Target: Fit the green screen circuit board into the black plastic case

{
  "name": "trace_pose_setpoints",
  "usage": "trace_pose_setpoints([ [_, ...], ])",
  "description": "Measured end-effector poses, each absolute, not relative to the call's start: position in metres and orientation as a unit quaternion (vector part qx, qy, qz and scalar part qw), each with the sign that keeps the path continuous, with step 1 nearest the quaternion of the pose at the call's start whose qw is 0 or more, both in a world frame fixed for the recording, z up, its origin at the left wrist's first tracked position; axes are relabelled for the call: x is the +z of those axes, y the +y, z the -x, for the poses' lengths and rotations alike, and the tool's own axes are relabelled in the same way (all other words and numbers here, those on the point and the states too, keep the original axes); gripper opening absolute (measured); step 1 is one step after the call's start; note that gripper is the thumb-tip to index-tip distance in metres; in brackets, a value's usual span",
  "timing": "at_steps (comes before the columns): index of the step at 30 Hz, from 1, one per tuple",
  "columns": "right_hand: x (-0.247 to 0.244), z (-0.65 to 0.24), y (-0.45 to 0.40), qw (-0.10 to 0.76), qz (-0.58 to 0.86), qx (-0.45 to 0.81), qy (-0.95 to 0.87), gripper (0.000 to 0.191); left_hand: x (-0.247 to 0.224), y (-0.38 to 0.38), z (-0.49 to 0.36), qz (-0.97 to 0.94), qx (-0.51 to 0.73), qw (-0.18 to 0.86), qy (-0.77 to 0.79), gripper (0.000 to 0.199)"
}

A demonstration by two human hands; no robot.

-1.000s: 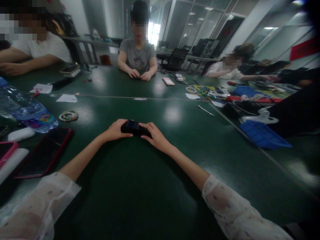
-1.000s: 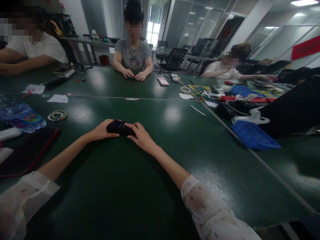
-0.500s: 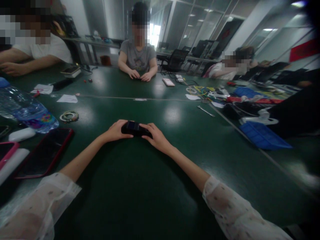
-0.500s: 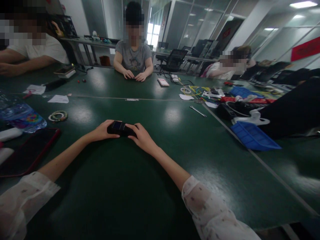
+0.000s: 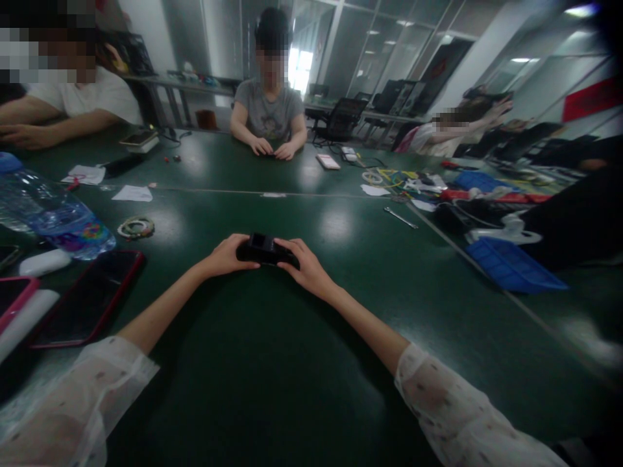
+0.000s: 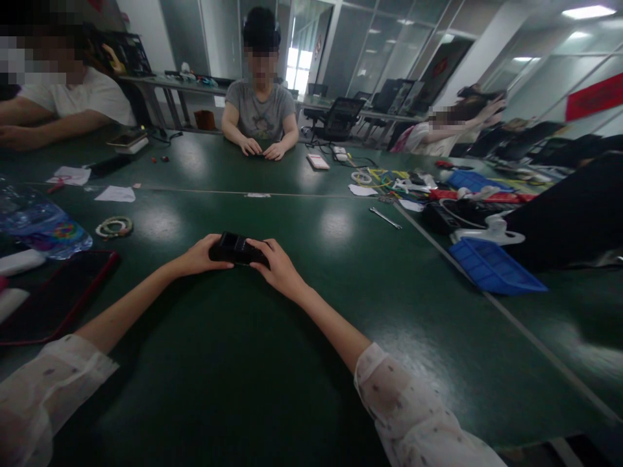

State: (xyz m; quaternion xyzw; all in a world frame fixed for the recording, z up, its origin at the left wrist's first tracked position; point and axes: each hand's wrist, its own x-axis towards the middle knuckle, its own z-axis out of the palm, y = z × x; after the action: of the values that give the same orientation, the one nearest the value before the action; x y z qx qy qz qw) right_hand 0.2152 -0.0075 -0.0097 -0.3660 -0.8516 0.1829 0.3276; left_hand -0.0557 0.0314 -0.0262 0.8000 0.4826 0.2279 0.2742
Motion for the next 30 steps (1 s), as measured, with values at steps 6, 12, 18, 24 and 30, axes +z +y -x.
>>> trace_pose_setpoints([
  [6,-0.014,-0.215,-0.005,0.375,0.36,0.167,-0.838,0.056,-0.025,0.03,0.055,-0.803,0.235,0.27,0.477,0.076],
  [12,-0.012,-0.216,-0.003,0.455,0.377,0.123,-0.797,0.055,-0.023,0.031,0.054,-0.821,0.225,0.251,0.462,0.066],
  [18,-0.014,-0.236,0.014,0.488,0.459,0.025,-0.742,0.056,-0.016,0.028,0.053,-0.828,0.22,0.259,0.446,0.064],
  [24,-0.036,-0.257,0.035,0.423,0.593,0.035,-0.685,0.052,-0.014,0.027,0.053,-0.824,0.211,0.268,0.453,0.066],
  [30,-0.042,-0.257,0.037,0.371,0.639,0.014,-0.674,0.052,-0.014,0.027,0.052,-0.818,0.205,0.273,0.464,0.066],
])
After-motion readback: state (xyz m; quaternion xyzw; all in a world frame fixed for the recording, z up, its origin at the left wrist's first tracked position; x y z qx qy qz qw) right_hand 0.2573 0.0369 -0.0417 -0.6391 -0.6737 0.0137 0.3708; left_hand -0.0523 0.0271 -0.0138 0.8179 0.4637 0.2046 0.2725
